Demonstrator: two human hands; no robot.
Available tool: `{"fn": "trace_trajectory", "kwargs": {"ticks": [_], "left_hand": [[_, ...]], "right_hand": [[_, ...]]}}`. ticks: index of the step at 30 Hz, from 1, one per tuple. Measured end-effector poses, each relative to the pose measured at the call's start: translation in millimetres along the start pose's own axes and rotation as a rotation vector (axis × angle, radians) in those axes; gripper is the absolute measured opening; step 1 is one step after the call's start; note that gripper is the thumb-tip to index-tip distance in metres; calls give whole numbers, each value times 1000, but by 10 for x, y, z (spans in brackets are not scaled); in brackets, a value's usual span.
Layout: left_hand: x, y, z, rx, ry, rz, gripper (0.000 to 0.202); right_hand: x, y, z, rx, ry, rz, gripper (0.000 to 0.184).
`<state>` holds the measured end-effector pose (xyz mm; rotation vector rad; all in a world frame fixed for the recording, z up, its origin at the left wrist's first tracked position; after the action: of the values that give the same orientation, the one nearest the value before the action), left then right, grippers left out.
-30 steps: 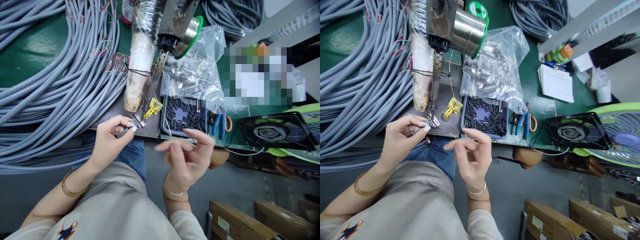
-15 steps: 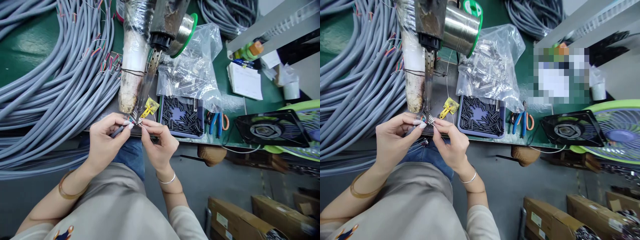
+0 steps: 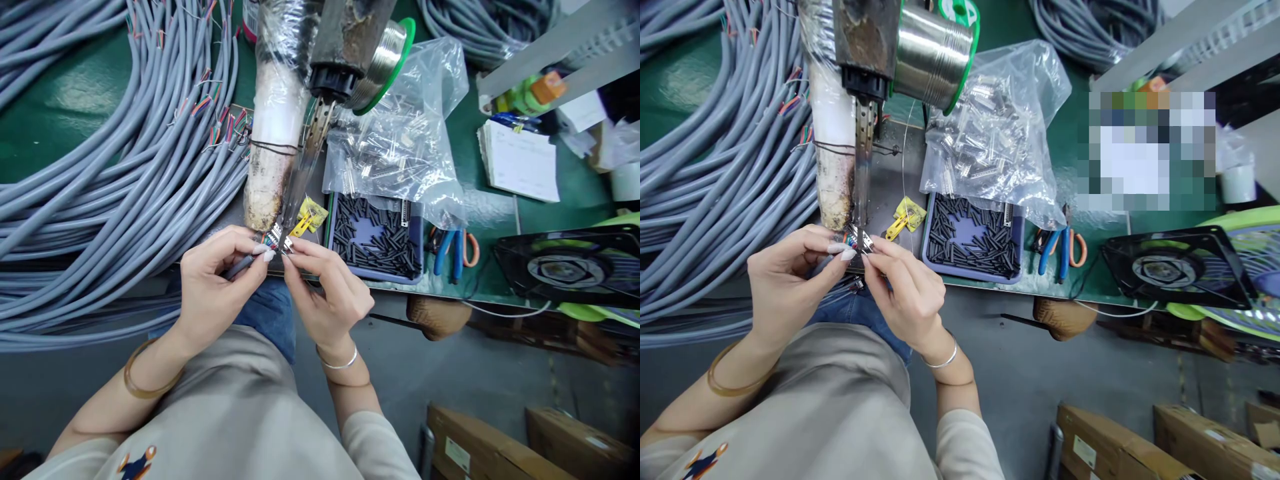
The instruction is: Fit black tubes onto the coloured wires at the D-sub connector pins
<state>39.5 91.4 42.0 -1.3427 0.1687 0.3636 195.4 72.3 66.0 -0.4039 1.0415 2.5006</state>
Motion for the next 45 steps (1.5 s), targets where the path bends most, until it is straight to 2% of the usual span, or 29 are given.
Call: {"fn": "trace_trajectory", "kwargs": {"ticks": [5,11,25,32,42,45], "left_hand": [[1,-1,13,-28,9,-16,8],[37,46,-9,-77,75,-25,8],[-22,-21,40,-42,34,-10,8],[15,42,-13,-42,113,17,8],[25,-8,-93,72,128,117,7],[52,33,-123,-4,205,46,5]], "right_hand": [[7,48,2,-33,11,-65,14],[2,30,-22,3,36,-75,17],[22,52,61,-53,35,-47,13],[21,63,3,-59,125,-98,18],[-31,105,-69,-112,131,-164,16],[-99,75,-72,-45,136,-96,14]]}}
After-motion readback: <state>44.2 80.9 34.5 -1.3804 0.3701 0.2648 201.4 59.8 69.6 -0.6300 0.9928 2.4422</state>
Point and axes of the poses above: each hand's wrist, its own z-axis towards the middle knuckle, its own x-axis out of the palm, y = z × x, the point moved 6 cm from there along z, towards the middle knuckle, and after that the axes turned 13 degrees about z, right-handed, at the moved point
